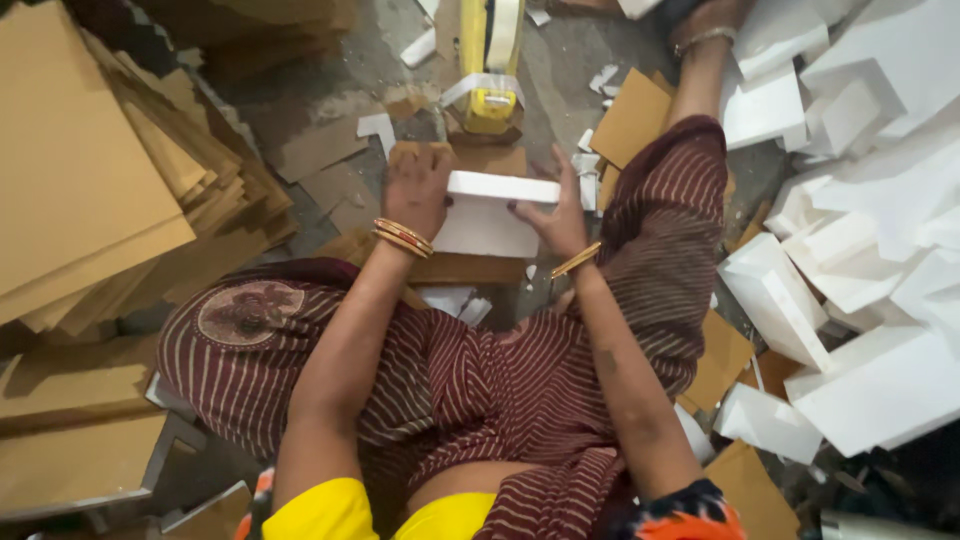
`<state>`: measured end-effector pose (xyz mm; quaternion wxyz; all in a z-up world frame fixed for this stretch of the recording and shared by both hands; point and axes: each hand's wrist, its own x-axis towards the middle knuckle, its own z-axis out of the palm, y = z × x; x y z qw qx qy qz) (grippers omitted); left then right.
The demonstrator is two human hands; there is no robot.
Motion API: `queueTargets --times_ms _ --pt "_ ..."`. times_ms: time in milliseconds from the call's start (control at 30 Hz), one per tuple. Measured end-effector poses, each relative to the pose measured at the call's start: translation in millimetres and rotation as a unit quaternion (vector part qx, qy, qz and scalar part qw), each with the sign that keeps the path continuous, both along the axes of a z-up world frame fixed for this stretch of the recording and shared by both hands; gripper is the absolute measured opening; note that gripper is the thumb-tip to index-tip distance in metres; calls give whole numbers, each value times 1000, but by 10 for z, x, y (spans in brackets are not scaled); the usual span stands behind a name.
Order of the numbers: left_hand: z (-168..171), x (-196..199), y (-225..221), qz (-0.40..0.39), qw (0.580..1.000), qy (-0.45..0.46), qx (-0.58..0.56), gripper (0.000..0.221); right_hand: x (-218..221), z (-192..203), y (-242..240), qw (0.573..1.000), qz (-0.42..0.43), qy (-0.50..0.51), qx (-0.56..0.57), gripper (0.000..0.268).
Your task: The person sits on the floor and repeatedly assembles small white boxes by folding flaps and securing them with tape from a nearby dispenser. They handle cardboard pieces and white box components, stacking finished units to the side.
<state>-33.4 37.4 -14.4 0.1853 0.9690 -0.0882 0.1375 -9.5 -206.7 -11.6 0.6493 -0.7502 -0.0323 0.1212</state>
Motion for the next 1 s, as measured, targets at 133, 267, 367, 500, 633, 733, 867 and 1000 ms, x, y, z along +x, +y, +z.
queueTargets --times_ms 133,267,367,500,633,733,867,1000 --pt "166 11 -22 36 999 6 17 44 80 -238 -32 997 13 -71 -9 71" --pt "367 -31 -90 43 999 -7 34 44 183 -338 -56 998 4 -65 -12 68" --pt "371 -4 -199 15 997 -10 72 45 186 -340 -99 998 0 -43 -34 62" --pt "253 8 -280 -23 994 75 75 40 77 -190 -143 994 18 -71 -78 58" --pt "170 23 -204 -38 996 40 74 47 -132 136 -397 983 32 -121 -136 64" --pt "119 33 -177 -30 996 33 76 55 -518 389 -1085 964 -74 -157 -204 45" --pt "110 10 -201 -23 998 37 50 56 -944 475 -2367 924 -270 -133 -235 22" --pt "112 -11 -233 -5 998 -6 65 58 -1469 48 -3293 865 -251 154 -407 41"
